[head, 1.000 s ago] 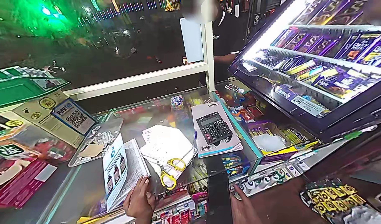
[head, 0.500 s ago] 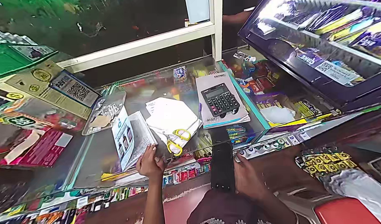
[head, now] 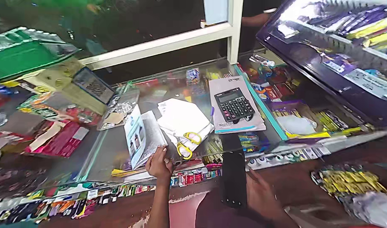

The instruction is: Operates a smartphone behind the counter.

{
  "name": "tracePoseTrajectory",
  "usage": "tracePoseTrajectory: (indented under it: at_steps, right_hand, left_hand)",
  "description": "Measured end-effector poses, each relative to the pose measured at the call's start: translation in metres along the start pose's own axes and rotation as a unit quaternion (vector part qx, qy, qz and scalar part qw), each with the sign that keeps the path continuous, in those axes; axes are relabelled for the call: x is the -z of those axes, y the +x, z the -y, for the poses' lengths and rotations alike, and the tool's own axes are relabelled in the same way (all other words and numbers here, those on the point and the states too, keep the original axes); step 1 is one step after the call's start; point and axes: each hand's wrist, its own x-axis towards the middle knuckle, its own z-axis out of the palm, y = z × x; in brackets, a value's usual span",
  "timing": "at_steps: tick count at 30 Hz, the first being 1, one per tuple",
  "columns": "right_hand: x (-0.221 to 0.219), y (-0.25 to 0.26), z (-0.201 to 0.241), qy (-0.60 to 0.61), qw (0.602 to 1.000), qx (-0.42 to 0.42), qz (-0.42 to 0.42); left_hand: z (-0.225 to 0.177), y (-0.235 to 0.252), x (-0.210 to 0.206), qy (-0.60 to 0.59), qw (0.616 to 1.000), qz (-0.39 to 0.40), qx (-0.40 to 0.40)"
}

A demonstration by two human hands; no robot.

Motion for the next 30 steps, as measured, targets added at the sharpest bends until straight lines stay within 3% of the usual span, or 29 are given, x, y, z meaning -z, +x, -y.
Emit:
tracePoseTrajectory:
  at_steps: [3, 8, 20, 30]
  right_hand:
    - [-0.001, -0.001, -0.002, -0.03, 0.999, 0.021, -0.017]
    - [0.013, 0.005, 0.0, -0.041, 0.997, 0.016, 0.064]
    - [0.013, 0.018, 0.007, -0.011, 1.0, -0.017, 0.01]
    - [0.004, 0.015, 0.009, -0.034, 0.998, -0.034, 0.029]
  left_hand:
    - [-0.001, 0.002, 0.002, 0.006, 1.0, 0.001, 0.004]
    - [-0.003, 0.002, 0.001, 0.005, 1.0, -0.001, 0.012]
    - [-0.002, 0.003, -0.002, 0.011, 1.0, -0.009, 0.006]
    - [-0.001, 0.001, 0.003, 0.0, 1.0, 0.018, 0.011]
